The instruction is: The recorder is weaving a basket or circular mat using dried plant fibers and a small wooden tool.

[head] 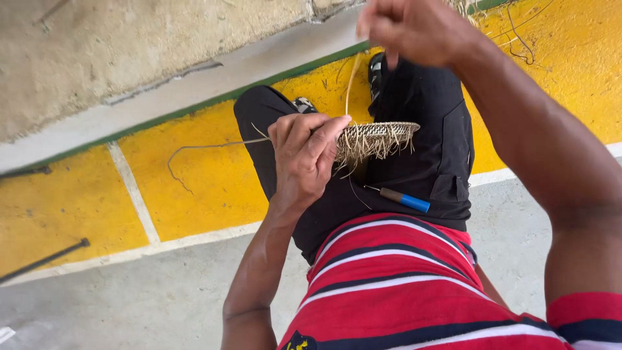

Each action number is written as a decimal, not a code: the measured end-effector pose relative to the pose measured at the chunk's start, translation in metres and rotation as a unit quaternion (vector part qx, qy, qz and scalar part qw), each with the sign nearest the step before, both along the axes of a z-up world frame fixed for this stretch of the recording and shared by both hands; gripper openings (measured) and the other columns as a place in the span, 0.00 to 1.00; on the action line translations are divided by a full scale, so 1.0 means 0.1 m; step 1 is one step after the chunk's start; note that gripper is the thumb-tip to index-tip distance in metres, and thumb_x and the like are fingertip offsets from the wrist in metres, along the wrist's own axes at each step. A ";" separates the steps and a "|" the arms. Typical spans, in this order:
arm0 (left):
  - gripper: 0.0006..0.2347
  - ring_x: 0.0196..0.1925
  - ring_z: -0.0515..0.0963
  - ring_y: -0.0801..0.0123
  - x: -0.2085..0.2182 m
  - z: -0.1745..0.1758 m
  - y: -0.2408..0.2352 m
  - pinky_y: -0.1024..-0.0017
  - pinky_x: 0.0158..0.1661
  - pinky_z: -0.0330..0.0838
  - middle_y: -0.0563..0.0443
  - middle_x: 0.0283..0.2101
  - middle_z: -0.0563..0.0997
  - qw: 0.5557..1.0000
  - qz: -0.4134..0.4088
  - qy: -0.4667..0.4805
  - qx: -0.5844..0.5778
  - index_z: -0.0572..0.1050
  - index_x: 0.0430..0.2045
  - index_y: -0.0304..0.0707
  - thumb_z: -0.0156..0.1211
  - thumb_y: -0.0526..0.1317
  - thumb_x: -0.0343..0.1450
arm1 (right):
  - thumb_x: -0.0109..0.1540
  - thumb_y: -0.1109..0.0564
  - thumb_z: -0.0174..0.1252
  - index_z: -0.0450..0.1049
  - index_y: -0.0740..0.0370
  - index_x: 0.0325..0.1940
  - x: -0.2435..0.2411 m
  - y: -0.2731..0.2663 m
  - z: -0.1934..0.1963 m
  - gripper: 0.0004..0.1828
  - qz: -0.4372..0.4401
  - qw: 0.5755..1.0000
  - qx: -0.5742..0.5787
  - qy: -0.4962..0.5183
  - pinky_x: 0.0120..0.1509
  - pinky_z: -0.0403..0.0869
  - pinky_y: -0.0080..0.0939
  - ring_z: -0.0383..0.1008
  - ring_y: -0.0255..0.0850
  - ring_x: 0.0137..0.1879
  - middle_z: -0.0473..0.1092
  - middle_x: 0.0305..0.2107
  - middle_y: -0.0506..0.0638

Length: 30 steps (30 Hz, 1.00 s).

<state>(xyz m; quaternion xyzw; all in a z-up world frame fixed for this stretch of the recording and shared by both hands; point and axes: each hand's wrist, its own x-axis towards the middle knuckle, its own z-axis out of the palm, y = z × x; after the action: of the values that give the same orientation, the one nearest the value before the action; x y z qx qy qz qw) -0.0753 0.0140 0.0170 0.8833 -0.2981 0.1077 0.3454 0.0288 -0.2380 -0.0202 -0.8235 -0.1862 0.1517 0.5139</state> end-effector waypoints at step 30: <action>0.07 0.53 0.74 0.61 0.08 0.18 0.03 0.61 0.57 0.60 0.51 0.46 0.78 0.994 0.033 0.096 0.051 0.78 0.48 0.43 0.57 0.37 0.78 | 0.74 0.46 0.50 0.75 0.59 0.34 1.10 1.10 -0.39 0.20 -0.036 0.954 -0.149 -0.258 0.22 0.70 0.45 0.67 0.37 0.18 0.67 0.14 0.49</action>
<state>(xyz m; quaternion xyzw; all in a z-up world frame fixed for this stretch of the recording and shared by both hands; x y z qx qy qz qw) -0.0671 0.0169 0.0352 0.9155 -0.2393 0.0184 0.3229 0.1387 -0.1276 -0.0587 -0.9081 -0.2581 -0.0581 0.3245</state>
